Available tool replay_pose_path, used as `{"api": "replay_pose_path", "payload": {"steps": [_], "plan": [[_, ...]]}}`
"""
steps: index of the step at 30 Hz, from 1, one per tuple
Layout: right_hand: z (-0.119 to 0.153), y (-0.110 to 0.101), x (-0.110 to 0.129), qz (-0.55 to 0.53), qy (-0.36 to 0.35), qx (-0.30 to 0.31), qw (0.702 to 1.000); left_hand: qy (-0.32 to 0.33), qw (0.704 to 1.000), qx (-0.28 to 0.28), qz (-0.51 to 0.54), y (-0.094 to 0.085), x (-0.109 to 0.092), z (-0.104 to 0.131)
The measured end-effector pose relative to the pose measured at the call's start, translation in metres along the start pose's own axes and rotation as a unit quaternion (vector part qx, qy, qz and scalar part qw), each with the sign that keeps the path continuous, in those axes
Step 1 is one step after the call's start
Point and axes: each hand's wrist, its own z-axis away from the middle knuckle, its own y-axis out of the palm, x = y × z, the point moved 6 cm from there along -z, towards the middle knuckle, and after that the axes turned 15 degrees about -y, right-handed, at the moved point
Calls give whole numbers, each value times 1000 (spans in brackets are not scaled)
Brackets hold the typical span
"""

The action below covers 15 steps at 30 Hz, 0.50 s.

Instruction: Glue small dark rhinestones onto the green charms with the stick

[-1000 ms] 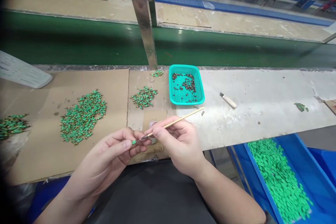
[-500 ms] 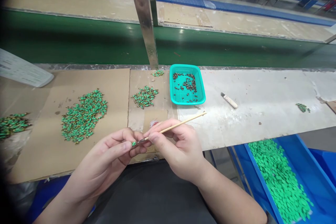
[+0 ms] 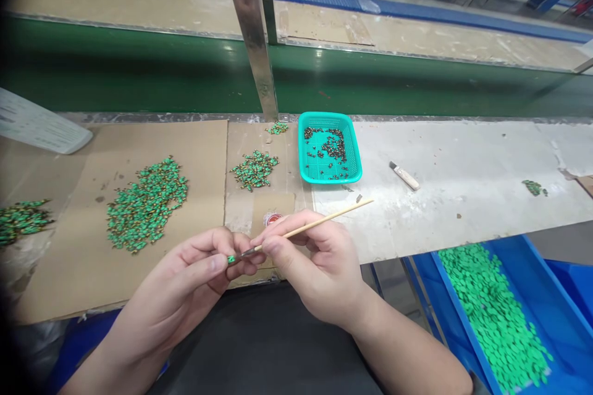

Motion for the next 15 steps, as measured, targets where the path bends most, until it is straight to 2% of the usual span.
{"api": "replay_pose_path", "payload": {"steps": [8, 15], "plan": [[-5, 3, 9, 20, -22, 25, 999, -6, 1000, -11, 5, -5, 3, -1], [-3, 2, 5, -20, 1, 2, 1000, -4, 1000, 18, 2, -2, 3, 0]]}}
